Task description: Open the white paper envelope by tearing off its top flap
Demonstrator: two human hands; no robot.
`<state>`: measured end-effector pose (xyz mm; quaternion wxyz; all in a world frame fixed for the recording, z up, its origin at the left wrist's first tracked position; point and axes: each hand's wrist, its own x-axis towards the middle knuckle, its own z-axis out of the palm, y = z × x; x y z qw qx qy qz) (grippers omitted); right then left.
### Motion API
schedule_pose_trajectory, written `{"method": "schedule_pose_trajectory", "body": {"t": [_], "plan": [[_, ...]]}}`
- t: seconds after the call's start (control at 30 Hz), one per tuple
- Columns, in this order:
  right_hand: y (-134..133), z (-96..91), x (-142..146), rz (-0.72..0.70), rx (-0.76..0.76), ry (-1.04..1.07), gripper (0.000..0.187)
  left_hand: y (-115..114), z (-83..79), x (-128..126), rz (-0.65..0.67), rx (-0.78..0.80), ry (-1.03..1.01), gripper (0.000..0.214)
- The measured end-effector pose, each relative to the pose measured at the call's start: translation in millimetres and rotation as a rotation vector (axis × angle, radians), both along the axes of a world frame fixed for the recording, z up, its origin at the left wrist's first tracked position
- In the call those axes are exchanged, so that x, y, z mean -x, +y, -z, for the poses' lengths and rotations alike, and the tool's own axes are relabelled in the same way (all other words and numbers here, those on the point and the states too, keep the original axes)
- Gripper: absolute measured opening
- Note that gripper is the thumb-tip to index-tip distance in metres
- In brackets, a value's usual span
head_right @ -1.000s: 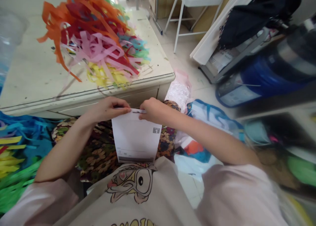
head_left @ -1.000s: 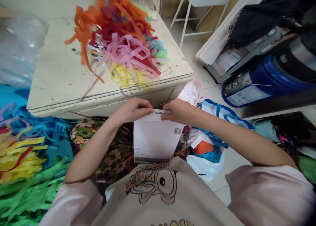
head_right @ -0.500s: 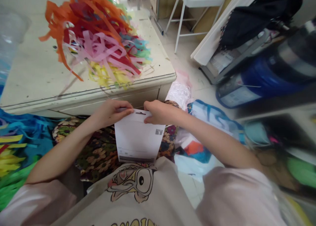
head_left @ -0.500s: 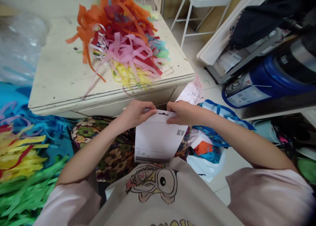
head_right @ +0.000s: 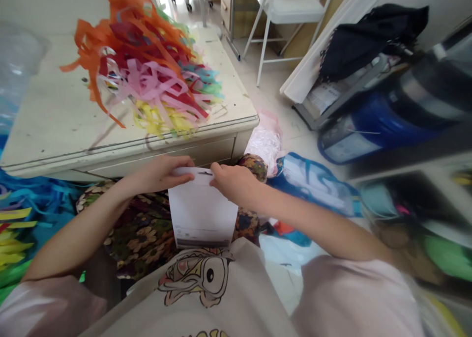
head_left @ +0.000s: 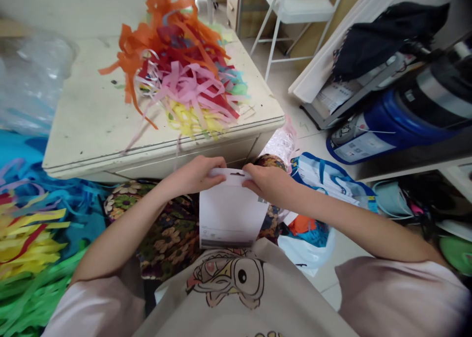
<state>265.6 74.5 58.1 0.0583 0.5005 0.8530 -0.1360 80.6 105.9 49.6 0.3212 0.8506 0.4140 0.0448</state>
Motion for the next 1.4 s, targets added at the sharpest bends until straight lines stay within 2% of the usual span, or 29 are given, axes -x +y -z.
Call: {"method": "schedule_pose_trajectory", "body": {"t": [0.17,0.3,0.37,0.47,0.57,0.77,0.9,1.2,1.3,1.4], "plan": [[8.1,-5.1,-21.9,-0.075,0.203,0.228,0.028,-3.9,2.2,6.2,-0.101,0.187,-0.184,0.029],[9.2,-1.4,-28.9,-0.098,0.112,0.221,0.028,-5.7,13.2,17.6,-0.170,0.465,-0.388,0.035],[6.4,2.9,-27.4,-0.092,0.046,0.178,0.029,-6.1,20.9,24.1,-0.180,0.521,-0.456,0.034],[1.4,7.2,-23.3,-0.062,-0.042,0.072,0.029,-6.8,31.6,30.7,-0.162,0.512,-0.510,0.033],[-2.5,7.4,-22.6,0.007,-0.026,0.059,0.026,-7.6,38.5,32.3,-0.175,0.463,-0.521,0.035],[-10.7,13.5,-35.4,0.181,0.155,0.556,0.030,-11.1,36.9,33.9,-0.254,0.430,-0.549,0.036],[-17.7,25.3,-38.7,0.275,0.169,0.707,0.032,-14.4,37.6,39.0,-0.258,0.443,-0.535,0.037],[-12.6,43.9,-41.9,0.139,0.018,0.635,0.031,-11.7,52.7,40.8,-0.298,0.410,-0.530,0.034],[-9.8,49.5,-39.0,0.126,-0.053,0.598,0.029,-15.5,54.2,31.1,-0.416,0.365,-0.556,0.031],[-9.7,46.6,-26.1,0.169,-0.254,0.472,0.027,-23.6,51.7,16.7,-0.588,0.273,-0.600,0.028]]}}
